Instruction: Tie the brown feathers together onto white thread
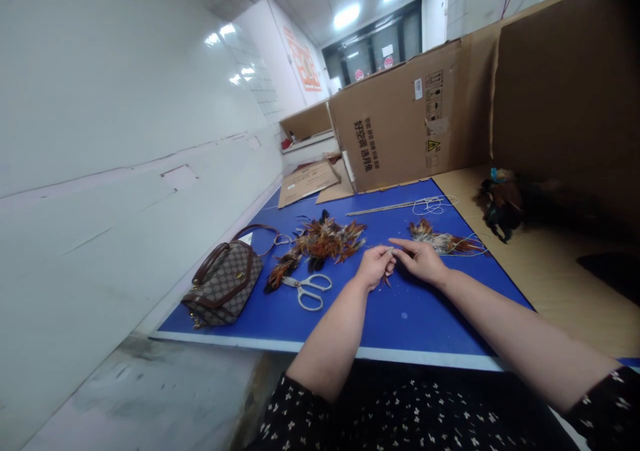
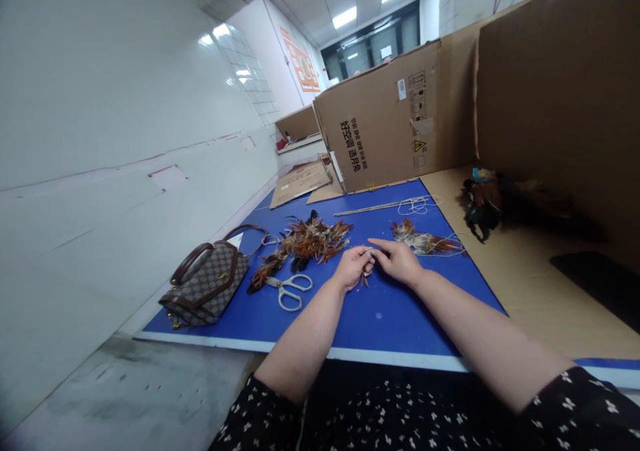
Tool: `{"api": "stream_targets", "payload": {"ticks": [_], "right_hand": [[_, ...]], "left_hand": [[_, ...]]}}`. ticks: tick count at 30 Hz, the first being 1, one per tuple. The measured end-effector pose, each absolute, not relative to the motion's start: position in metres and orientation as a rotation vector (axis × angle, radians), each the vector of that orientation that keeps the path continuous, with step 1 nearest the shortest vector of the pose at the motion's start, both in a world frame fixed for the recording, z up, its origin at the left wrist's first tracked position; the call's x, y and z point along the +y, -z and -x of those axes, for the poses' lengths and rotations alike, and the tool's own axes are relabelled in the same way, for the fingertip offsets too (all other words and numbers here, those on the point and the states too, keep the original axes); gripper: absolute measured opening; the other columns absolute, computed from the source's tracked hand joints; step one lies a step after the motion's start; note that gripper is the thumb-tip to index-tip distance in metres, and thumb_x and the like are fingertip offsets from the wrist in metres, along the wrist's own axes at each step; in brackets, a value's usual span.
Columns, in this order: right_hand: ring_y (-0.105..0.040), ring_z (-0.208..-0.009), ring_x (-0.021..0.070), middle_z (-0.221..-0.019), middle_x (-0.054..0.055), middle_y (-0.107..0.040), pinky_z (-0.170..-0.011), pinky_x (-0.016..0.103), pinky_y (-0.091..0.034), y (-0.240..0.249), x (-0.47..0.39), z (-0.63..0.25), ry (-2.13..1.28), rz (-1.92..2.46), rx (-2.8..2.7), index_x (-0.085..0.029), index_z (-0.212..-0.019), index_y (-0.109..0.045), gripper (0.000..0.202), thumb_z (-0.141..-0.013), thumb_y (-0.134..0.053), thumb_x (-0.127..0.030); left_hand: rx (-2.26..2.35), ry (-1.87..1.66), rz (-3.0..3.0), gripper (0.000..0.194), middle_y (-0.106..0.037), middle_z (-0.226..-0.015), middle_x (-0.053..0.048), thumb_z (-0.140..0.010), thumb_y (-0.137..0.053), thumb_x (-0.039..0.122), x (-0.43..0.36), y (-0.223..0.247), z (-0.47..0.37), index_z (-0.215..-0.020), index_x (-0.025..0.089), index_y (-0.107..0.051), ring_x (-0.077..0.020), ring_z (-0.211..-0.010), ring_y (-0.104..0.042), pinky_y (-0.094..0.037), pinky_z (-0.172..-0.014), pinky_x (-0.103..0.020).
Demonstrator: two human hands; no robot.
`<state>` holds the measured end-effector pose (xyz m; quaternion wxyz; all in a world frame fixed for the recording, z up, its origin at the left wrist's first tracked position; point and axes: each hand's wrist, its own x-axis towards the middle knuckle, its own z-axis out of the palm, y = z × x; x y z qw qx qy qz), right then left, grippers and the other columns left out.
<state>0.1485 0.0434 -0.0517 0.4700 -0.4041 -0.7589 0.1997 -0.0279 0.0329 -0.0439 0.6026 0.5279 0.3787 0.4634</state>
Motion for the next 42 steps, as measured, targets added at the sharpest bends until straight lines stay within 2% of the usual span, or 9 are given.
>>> {"api": "stream_targets", "payload": {"ticks": [3, 8, 24, 34, 39, 42], "right_hand": [[-0.079, -0.098, 0.0269, -0.112, 0.009, -0.082, -0.09, 0.04, -0.062, 0.0546, 0.046, -0.149, -0.51, 0.924, -1.902, -0.023, -0.12, -0.08, 0.034, -0.096, -0.061, -0.038], [-0.079, -0.103, 0.0273, -0.115, 0.007, -0.081, -0.093, 0.04, -0.063, 0.0559, 0.0486, -0.1499, -0.557, 0.939, -1.927, -0.025, -0.121, -0.08, 0.034, -0.097, -0.06, -0.038], [-0.079, -0.105, 0.0275, -0.117, 0.005, -0.08, -0.096, 0.041, -0.062, 0.0554, 0.0488, -0.1494, -0.611, 0.948, -1.931, -0.026, -0.121, -0.08, 0.033, -0.096, -0.06, -0.035], [-0.076, -0.114, 0.0264, -0.127, 0.004, -0.076, -0.102, 0.039, -0.059, 0.0598, 0.0489, -0.1502, -0.595, 0.944, -2.007, -0.028, -0.137, -0.071, 0.042, -0.098, -0.058, -0.034], [-0.077, -0.11, 0.0258, -0.127, 0.005, -0.077, -0.098, 0.038, -0.059, 0.0587, 0.0475, -0.15, -0.581, 0.933, -2.044, -0.027, -0.14, -0.069, 0.043, -0.1, -0.054, -0.033], [-0.077, -0.084, 0.0233, -0.105, 0.008, -0.082, -0.083, 0.037, -0.061, 0.0552, 0.0431, -0.1481, -0.523, 0.96, -2.036, -0.022, -0.149, -0.061, 0.05, -0.101, -0.051, -0.034]], "left_hand": [[0.887, -1.064, -1.213, 0.047, -0.048, -0.053, 0.005, -0.078, -0.079, 0.057, 0.0335, 0.0446, 0.0282, -0.079, 0.015, -0.059, -0.0071, -0.046, -0.043, -0.032, -0.048, -0.022], [0.9, -1.059, -1.226, 0.045, -0.048, -0.051, 0.005, -0.079, -0.077, 0.056, 0.035, 0.0475, 0.0287, -0.078, 0.015, -0.059, -0.0077, -0.045, -0.043, -0.033, -0.048, -0.022], [0.918, -1.034, -1.264, 0.042, -0.05, -0.052, 0.004, -0.08, -0.076, 0.054, 0.0351, 0.0484, 0.0303, -0.079, 0.015, -0.06, -0.0076, -0.043, -0.044, -0.034, -0.046, -0.022], [0.929, -1.106, -1.246, 0.045, -0.048, -0.051, 0.005, -0.079, -0.075, 0.057, 0.0344, 0.0456, 0.0296, -0.079, 0.016, -0.058, -0.0076, -0.044, -0.042, -0.032, -0.047, -0.023], [0.935, -1.137, -1.246, 0.045, -0.047, -0.05, 0.006, -0.08, -0.075, 0.058, 0.0341, 0.0455, 0.0288, -0.077, 0.016, -0.058, -0.0066, -0.043, -0.039, -0.03, -0.047, -0.022], [0.893, -1.208, -1.208, 0.047, -0.051, -0.056, 0.005, -0.079, -0.077, 0.058, 0.0343, 0.0437, 0.0274, -0.083, 0.015, -0.061, -0.0056, -0.044, -0.04, -0.029, -0.046, -0.022]]}}
